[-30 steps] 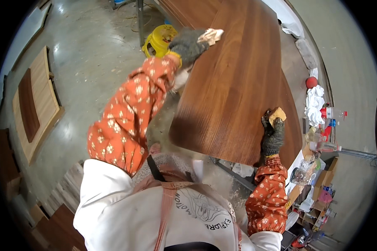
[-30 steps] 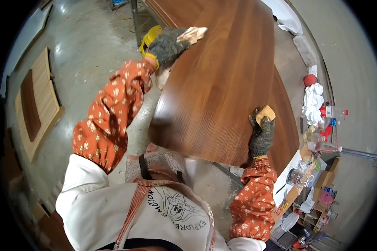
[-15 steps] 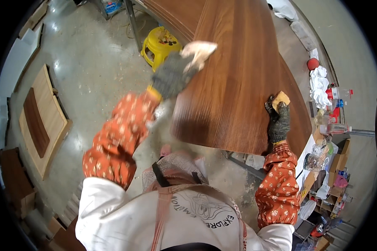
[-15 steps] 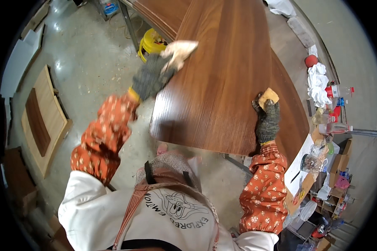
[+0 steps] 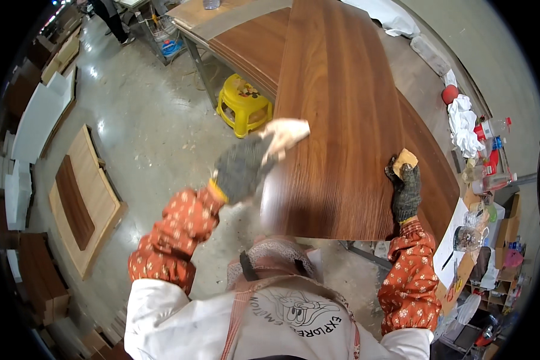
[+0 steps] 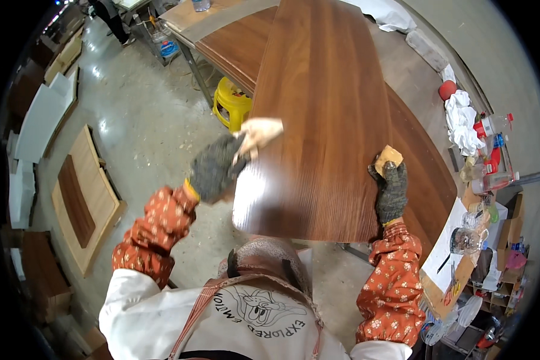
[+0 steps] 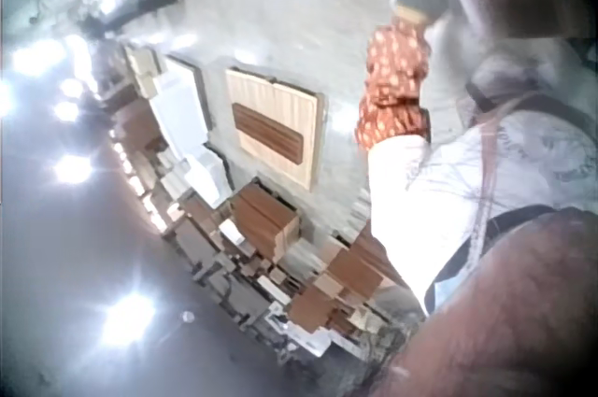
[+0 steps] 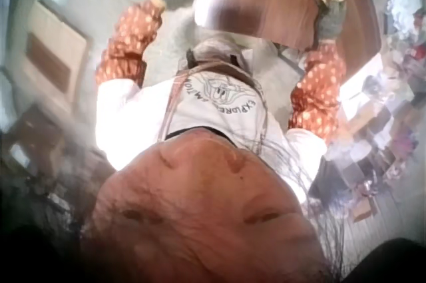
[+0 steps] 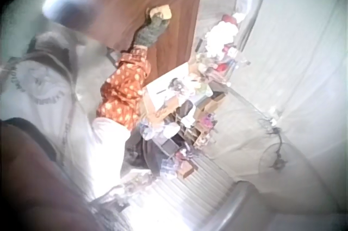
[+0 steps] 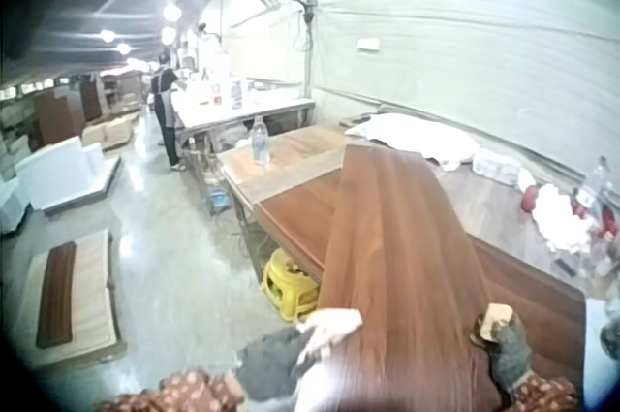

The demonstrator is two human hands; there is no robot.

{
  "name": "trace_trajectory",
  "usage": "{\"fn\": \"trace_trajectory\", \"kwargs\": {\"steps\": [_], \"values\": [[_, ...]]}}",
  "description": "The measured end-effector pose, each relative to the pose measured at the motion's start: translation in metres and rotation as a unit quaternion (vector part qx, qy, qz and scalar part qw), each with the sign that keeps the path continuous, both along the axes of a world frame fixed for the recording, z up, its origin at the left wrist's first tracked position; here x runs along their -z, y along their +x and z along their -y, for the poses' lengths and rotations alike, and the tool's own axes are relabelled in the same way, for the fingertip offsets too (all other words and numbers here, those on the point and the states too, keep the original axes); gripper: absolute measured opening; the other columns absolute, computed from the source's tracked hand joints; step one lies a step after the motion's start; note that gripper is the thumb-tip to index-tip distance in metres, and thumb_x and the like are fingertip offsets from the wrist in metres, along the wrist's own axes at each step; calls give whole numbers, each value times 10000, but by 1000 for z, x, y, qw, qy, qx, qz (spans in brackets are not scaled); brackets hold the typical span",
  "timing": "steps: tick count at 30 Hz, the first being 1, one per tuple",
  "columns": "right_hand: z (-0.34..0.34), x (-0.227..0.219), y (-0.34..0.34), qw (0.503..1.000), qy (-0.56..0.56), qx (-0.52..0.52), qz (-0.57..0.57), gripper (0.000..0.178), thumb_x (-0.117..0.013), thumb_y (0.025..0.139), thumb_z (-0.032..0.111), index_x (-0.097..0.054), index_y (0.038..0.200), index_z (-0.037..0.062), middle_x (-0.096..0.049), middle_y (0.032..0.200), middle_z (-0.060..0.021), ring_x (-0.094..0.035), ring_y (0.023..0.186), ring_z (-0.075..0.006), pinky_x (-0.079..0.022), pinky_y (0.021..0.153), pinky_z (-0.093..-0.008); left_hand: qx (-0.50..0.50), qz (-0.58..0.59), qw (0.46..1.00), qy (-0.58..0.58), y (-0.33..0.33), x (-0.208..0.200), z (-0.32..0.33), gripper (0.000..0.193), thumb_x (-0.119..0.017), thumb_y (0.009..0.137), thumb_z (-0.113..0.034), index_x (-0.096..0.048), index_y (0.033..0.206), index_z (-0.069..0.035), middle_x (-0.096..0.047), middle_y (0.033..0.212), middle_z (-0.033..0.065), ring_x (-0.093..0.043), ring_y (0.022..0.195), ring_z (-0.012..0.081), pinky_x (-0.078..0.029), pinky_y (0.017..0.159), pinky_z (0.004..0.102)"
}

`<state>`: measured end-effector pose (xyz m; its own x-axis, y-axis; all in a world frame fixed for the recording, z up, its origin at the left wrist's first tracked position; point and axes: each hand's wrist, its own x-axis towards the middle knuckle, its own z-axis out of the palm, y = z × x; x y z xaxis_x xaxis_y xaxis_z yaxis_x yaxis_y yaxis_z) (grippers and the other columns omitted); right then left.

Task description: The person applies a finishing product to a wooden panel using a small block and a cloth, wiping the surface repeatedly to distribute the liquid.

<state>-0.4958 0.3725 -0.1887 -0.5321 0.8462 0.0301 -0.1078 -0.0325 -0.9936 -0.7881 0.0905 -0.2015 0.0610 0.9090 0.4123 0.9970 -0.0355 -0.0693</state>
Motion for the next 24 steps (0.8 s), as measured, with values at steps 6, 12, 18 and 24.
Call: {"fn": "trace_trajectory", "kwargs": {"steps": [6, 12, 18, 24], "values": [[2, -6, 9, 1000, -4, 18, -6, 388, -555, 921, 281, -486, 1210, 34, -547, 1076, -64, -550, 971, -187, -507, 852, -350, -155, 174, 967, -106, -59, -50, -139, 323, -534, 870, -304, -545, 1098, -76, -610, 1060, 188, -606, 909, 357, -485, 729, 445], [6, -4, -3, 1000, -19, -14, -18, 371, -473, 959, 263, -492, 1227, 8, -553, 1160, -75, -541, 1049, -187, -426, 951, -341, -79, 173, 982, 4, -168, 0, -202, 378, -412, 943, -212, -466, 1306, -123, -490, 1317, 134, -517, 1147, 296, -403, 992, 352], [-4, 0, 15, 999, -25, -17, -30, 326, -443, 971, 151, -479, 1265, 14, -535, 1216, -93, -513, 1112, -204, -411, 987, -349, -168, 134, 970, -111, -102, -38, -195, 469, -283, 965, -352, -299, 1413, -217, -377, 1424, 122, -421, 1249, 326, -335, 1045, 408], [-9, 5, 10, 995, -40, -38, -85, 312, -475, 958, 182, -506, 1208, -1, -568, 1118, -105, -563, 1027, -226, -477, 921, -391, -46, 57, 997, 29, -58, 10, -77, 339, -489, 926, -259, -527, 1224, -103, -546, 1140, 251, -543, 1021, 407, -450, 881, 438]]}}
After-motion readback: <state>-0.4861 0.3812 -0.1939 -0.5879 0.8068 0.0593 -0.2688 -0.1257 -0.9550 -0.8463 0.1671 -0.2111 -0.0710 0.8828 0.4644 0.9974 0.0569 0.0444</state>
